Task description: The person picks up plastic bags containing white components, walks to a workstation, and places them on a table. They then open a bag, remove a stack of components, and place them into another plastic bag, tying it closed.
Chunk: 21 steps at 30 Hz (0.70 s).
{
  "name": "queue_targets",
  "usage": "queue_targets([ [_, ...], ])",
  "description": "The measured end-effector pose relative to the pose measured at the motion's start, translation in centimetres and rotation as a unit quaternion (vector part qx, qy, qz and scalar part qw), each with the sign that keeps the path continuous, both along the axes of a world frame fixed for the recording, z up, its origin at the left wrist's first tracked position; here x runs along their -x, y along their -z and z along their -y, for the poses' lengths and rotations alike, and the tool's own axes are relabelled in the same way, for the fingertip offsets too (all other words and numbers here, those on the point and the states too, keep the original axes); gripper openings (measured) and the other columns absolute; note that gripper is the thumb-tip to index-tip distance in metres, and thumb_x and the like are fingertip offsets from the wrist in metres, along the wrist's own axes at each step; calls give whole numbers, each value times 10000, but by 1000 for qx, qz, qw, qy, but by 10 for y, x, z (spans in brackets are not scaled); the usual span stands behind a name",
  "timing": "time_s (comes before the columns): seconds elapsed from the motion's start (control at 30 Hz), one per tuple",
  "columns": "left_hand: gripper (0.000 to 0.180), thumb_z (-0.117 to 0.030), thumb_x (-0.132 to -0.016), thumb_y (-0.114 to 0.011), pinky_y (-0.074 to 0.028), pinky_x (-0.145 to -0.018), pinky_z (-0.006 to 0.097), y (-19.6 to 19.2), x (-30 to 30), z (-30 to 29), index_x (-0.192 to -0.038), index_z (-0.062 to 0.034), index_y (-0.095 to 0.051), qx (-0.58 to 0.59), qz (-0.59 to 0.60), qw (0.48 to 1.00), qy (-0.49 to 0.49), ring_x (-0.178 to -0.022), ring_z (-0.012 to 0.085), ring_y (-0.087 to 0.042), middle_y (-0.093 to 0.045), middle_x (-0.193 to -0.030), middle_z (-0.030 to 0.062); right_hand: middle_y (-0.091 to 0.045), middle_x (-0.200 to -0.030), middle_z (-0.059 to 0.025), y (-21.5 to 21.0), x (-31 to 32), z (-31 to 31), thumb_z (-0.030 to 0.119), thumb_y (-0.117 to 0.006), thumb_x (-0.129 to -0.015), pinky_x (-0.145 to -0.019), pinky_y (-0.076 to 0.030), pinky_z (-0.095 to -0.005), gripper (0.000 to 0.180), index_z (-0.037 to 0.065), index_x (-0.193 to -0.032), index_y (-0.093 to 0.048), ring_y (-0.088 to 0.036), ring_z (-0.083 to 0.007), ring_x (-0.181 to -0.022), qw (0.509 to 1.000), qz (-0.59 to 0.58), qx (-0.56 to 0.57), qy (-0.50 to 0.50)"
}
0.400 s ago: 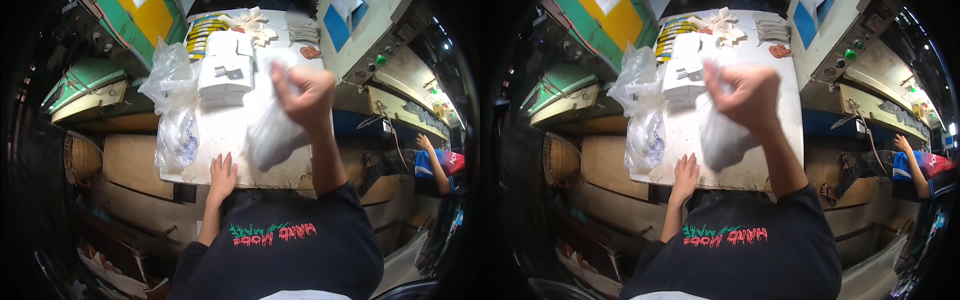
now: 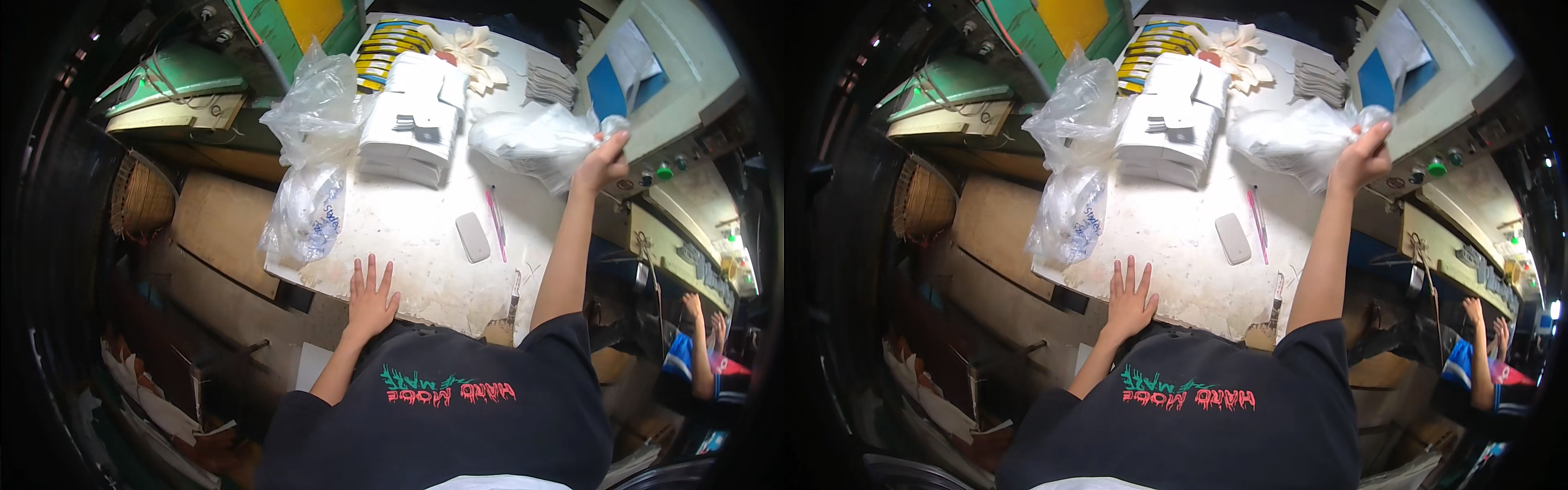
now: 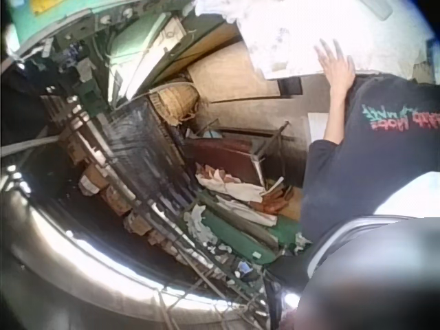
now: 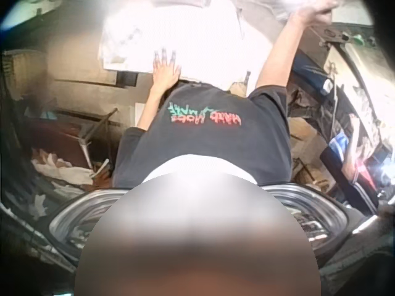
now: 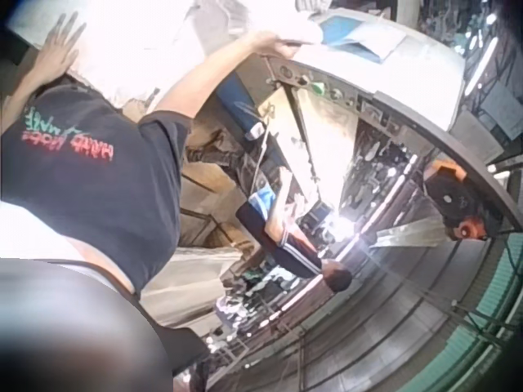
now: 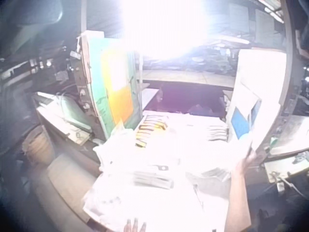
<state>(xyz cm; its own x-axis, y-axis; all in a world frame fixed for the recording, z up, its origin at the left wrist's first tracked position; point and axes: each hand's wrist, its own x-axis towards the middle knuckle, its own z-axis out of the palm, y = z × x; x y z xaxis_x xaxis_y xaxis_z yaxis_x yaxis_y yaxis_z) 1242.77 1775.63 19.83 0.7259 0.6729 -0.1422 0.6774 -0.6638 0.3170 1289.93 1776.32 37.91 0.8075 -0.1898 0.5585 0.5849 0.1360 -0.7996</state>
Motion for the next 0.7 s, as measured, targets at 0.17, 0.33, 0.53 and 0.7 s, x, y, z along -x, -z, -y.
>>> queue_targets([
  [0.17, 492, -226, -917, -702, -231, -1215, 568, -40, -2, -47, -1399, -166, -623, 182, 89, 979, -31, -1492, 487, -226, -340, -1594, 227, -678, -641, -107, 123, -21, 25, 415, -524, -1069, -629, -484, -385, 585, -57, -788, -724, -621, -178, -624, 951, -20, 308, -9],
  [0.33, 412, -167, -902, -710, -318, -1179, 486, -75, -11, -168, -1314, -177, -686, -30, 291, 933, -208, -1415, 379, -397, -413, -1540, 212, -706, -996, -200, 155, -27, 76, 382, -534, -1064, -857, -505, -397, 473, -65, -1096, -684, -657, -314, -867, 953, -150, 210, -157],
  [0.53, 534, -112, -911, -713, -423, -1095, 410, -102, -37, -280, -1423, -29, -586, 289, 479, 767, -315, -1238, 237, -552, -509, -1476, 131, -550, -1371, -200, 105, 2, 109, 263, -639, -1002, -1021, -444, -412, 511, -13, -1411, -503, -567, -307, -1185, 848, -11, 520, -108],
  [0.7, 518, 15, -945, -605, -505, -1014, 319, -211, -52, -238, -1457, 9, -521, 312, 673, 669, -53, -1139, 136, -585, -576, -1314, 70, -539, -1383, -180, 44, 52, 123, 213, -668, -966, -1032, -446, -398, 535, 15, -1432, -492, -560, -275, -1193, 894, -82, 349, -267],
])
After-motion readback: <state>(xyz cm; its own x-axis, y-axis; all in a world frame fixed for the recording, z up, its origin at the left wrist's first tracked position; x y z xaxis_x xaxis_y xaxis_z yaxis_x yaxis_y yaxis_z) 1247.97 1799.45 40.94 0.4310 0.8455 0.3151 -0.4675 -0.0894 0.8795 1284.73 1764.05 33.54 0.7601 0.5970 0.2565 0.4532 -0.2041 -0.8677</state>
